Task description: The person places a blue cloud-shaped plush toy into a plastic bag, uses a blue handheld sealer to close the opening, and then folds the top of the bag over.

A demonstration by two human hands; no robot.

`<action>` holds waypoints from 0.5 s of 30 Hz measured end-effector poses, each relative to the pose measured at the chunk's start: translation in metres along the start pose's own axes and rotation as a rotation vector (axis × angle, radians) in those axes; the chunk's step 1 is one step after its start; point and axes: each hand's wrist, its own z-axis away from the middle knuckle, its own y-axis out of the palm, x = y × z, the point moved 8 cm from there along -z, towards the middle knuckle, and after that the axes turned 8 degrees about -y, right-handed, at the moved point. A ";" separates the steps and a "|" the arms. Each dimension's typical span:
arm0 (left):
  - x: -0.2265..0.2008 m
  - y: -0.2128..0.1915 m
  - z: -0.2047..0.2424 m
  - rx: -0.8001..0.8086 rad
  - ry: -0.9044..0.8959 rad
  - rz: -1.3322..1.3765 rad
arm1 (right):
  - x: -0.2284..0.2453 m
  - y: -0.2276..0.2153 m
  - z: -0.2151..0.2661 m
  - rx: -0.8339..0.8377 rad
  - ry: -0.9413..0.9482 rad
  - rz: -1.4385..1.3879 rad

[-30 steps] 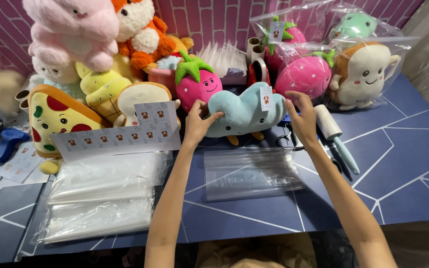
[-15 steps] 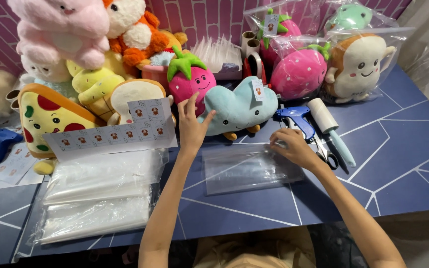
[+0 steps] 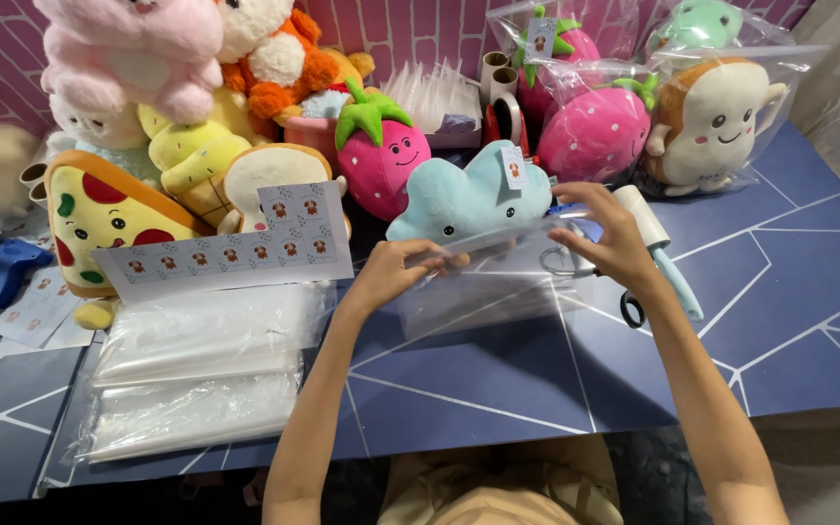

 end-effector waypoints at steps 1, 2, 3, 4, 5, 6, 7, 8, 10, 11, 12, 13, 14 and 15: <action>-0.003 -0.003 0.001 0.001 0.001 0.002 | -0.010 0.002 0.007 0.001 0.001 0.002; -0.003 -0.009 0.002 -0.022 -0.020 0.087 | -0.028 0.005 0.015 -0.028 0.117 -0.253; -0.004 -0.016 0.003 -0.045 -0.039 0.171 | -0.045 0.012 0.024 -0.055 0.232 -0.508; -0.005 -0.020 0.003 -0.045 -0.038 0.172 | -0.047 0.014 0.029 -0.056 0.232 -0.507; -0.005 -0.027 0.003 -0.071 -0.045 0.193 | -0.052 0.021 0.035 0.003 0.304 -0.476; -0.005 -0.033 0.003 -0.097 -0.051 0.214 | -0.058 0.028 0.043 0.062 0.376 -0.443; -0.008 -0.036 0.004 -0.097 -0.053 0.214 | -0.057 0.029 0.043 0.063 0.377 -0.444; -0.012 -0.039 0.005 -0.103 -0.037 0.240 | -0.055 0.031 0.042 0.092 0.362 -0.418; -0.017 -0.043 0.008 -0.106 -0.026 0.267 | -0.062 0.037 0.046 0.122 0.352 -0.394; -0.022 -0.043 0.009 -0.064 -0.005 0.319 | -0.069 0.037 0.046 0.110 0.308 -0.312; -0.027 -0.042 0.010 -0.023 0.015 0.372 | -0.075 0.037 0.046 0.098 0.265 -0.231; -0.028 -0.045 0.011 -0.024 0.014 0.371 | -0.077 0.036 0.047 0.098 0.263 -0.232; -0.033 -0.043 0.013 0.053 0.050 0.402 | -0.076 0.030 0.046 0.075 0.217 -0.062; -0.038 -0.041 0.015 0.130 0.086 0.432 | -0.074 0.025 0.046 0.050 0.170 0.107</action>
